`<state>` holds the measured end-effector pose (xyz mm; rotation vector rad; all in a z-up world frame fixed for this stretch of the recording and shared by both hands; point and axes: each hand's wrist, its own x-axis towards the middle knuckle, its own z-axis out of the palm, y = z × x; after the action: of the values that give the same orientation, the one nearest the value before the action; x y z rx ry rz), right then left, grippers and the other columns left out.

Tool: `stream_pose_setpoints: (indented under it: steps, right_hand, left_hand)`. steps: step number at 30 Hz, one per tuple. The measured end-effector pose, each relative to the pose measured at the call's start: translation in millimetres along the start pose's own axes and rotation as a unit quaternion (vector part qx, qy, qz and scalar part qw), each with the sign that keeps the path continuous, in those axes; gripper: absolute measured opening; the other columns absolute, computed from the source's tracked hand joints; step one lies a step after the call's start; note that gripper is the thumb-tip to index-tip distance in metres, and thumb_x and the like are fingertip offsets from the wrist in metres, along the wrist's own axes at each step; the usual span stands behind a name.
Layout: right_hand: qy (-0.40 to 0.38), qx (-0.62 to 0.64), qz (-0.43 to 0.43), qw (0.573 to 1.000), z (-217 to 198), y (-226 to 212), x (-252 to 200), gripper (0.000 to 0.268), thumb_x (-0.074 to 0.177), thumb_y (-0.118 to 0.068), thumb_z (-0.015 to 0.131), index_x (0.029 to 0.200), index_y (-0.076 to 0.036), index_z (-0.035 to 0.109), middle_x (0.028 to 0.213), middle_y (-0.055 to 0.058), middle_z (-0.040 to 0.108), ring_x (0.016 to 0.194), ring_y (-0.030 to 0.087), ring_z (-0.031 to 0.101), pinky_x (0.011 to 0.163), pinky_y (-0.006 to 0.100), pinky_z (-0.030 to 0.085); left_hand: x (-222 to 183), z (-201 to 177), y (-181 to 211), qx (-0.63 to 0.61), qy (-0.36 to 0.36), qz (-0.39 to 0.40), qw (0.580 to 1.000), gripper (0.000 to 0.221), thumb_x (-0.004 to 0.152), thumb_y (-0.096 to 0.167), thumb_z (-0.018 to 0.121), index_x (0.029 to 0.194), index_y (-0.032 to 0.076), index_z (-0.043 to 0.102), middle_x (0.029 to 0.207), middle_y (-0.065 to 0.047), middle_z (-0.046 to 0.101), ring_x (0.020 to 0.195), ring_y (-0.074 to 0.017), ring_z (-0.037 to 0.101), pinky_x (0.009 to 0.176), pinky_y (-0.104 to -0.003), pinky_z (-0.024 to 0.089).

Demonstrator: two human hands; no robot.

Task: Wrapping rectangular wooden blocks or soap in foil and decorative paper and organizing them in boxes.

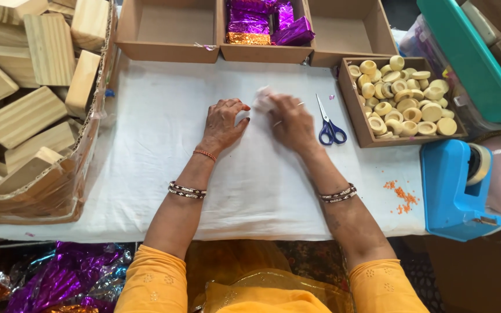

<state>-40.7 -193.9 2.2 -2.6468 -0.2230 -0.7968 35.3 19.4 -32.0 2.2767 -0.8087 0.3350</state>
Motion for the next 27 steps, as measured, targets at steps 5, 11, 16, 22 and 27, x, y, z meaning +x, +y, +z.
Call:
stream_pose_setpoints:
  steps: [5,11,16,22,27]
  right_hand:
    - [-0.144,-0.078,-0.067,0.984,6.5,-6.7,1.7,0.048,0.096,-0.04,0.067,0.139,-0.021,0.058,0.145,0.011,0.055,0.136,0.037,0.047,0.108,0.061,0.036]
    - [-0.172,-0.046,0.018,0.984,9.7,5.5,0.4,0.048,0.098,-0.041,0.061,0.143,-0.025,0.057,0.151,0.01,0.051,0.144,0.034,0.04,0.115,0.062,0.024]
    - [-0.147,-0.03,-0.003,0.989,16.9,15.0,-1.3,0.042,0.102,-0.034,0.059,0.143,-0.023,0.058,0.151,0.011,0.053,0.145,0.032,0.043,0.117,0.059,0.027]
    - [-0.138,-0.014,0.006,0.99,12.1,12.5,-0.4,0.042,0.1,-0.031,0.061,0.141,-0.02,0.059,0.149,0.01,0.056,0.143,0.033,0.044,0.117,0.061,0.027]
    - [-0.139,0.003,-0.001,0.99,9.6,9.9,-1.3,0.041,0.101,-0.031,0.06,0.141,-0.021,0.06,0.15,0.01,0.055,0.144,0.035,0.043,0.117,0.062,0.025]
  left_hand:
    - [-0.5,4.0,-1.5,0.015,0.017,0.008,1.0,0.024,0.085,0.021,0.078,0.108,0.016,0.075,0.124,-0.002,0.069,0.123,-0.0221,0.058,0.103,-0.043,0.042]
    - [-2.8,12.7,1.6,0.095,-0.061,-0.013,0.993,0.049,0.095,0.044,0.063,0.137,0.018,0.062,0.153,-0.008,0.051,0.146,-0.0215,0.04,0.121,-0.046,0.028]
    - [-21.4,-2.2,32.4,0.202,-0.271,-0.076,0.938,0.08,0.1,0.066,0.025,0.164,0.019,0.01,0.172,-0.007,-0.001,0.157,-0.0267,-0.011,0.122,-0.061,-0.009]
    - [-95.9,-50.7,76.4,0.173,-0.348,-0.026,0.921,0.081,0.099,0.065,0.022,0.163,0.02,0.003,0.171,-0.009,-0.006,0.155,-0.0285,-0.016,0.119,-0.063,-0.013]
    - [-150.1,-99.8,75.2,0.152,-0.35,0.02,0.924,0.075,0.096,0.06,0.044,0.158,0.022,0.024,0.165,-0.012,0.016,0.153,-0.0311,0.009,0.121,-0.059,0.007]
